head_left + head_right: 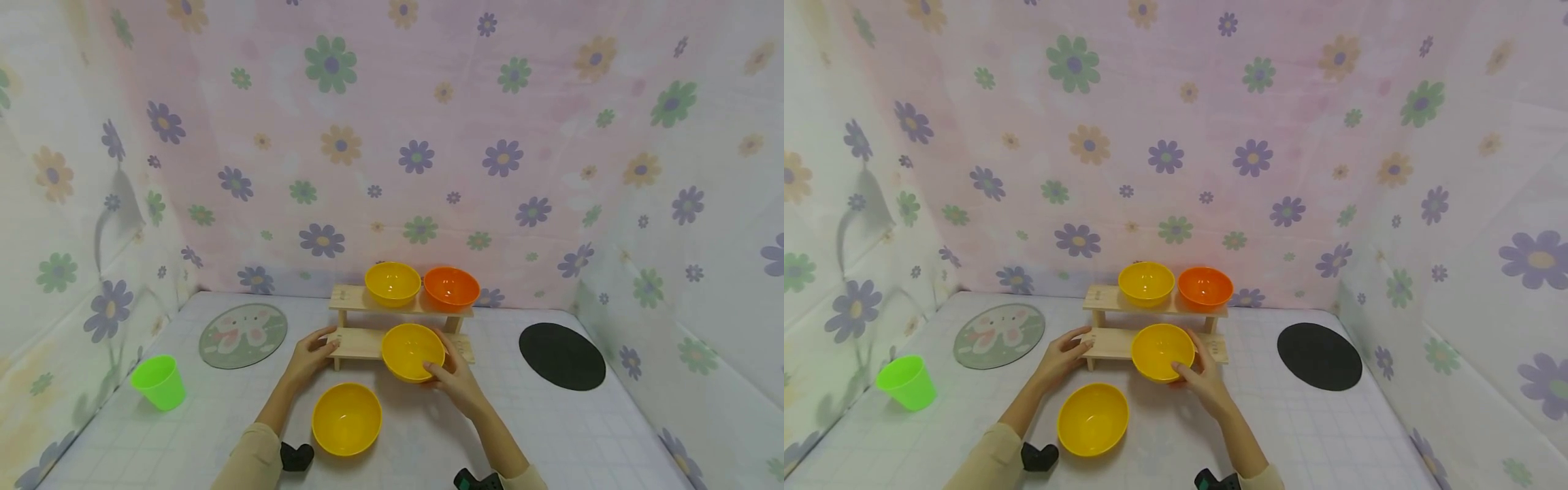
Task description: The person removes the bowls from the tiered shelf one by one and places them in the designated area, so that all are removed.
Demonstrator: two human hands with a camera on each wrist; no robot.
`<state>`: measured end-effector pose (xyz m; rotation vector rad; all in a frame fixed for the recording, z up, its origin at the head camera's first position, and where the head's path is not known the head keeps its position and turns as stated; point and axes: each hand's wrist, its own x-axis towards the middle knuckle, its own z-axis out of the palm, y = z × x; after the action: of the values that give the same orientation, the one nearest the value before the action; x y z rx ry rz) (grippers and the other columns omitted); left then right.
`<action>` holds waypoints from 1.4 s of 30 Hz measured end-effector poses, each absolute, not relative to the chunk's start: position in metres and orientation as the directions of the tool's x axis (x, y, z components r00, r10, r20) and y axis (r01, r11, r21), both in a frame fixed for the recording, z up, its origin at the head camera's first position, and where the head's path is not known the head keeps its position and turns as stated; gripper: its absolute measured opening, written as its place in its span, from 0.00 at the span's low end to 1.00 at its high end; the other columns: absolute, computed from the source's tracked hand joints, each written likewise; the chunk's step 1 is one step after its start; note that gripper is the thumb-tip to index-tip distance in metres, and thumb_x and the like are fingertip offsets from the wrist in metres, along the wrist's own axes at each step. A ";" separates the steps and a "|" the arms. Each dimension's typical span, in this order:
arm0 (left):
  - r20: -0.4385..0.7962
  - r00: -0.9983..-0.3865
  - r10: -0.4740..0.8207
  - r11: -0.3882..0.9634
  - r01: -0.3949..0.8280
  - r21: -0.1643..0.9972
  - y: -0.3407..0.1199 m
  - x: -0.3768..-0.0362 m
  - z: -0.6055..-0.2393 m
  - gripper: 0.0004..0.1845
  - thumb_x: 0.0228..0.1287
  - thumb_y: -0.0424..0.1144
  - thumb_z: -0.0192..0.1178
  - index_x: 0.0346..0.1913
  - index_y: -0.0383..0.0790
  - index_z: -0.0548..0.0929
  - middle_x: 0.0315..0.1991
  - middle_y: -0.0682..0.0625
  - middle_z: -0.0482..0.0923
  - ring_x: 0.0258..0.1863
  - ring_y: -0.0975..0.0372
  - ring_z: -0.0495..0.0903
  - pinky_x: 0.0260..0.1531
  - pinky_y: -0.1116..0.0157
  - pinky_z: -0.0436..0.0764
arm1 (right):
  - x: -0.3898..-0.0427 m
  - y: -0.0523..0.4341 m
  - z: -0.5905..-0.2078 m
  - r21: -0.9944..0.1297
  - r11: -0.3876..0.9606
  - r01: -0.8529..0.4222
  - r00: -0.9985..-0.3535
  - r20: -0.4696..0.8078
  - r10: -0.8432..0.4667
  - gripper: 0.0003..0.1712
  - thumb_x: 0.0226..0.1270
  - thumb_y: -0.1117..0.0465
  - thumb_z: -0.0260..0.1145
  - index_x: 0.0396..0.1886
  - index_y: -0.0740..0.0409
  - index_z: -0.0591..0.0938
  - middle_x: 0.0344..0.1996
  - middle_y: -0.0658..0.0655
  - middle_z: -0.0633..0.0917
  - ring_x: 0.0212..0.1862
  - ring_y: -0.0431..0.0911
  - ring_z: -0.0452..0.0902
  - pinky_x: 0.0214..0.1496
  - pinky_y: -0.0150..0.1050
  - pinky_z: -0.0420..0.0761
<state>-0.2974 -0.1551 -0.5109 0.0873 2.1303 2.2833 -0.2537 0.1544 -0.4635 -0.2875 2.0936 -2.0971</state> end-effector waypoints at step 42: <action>0.025 -0.998 0.062 -0.096 0.019 0.995 -0.156 -0.298 -0.512 0.26 0.63 0.32 0.60 0.64 0.32 0.70 0.55 0.31 0.72 0.45 0.55 0.78 0.48 0.57 0.79 | -0.208 0.189 -0.491 -0.992 0.129 0.007 -0.912 -0.059 -0.405 0.42 0.63 0.63 0.62 0.74 0.52 0.53 0.73 0.61 0.50 0.67 0.58 0.55 0.57 0.35 0.74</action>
<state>-0.2979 -0.1559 -0.5118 0.0933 2.0924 2.3028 -0.2078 0.1891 -0.4909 -0.3872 2.0984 -1.8457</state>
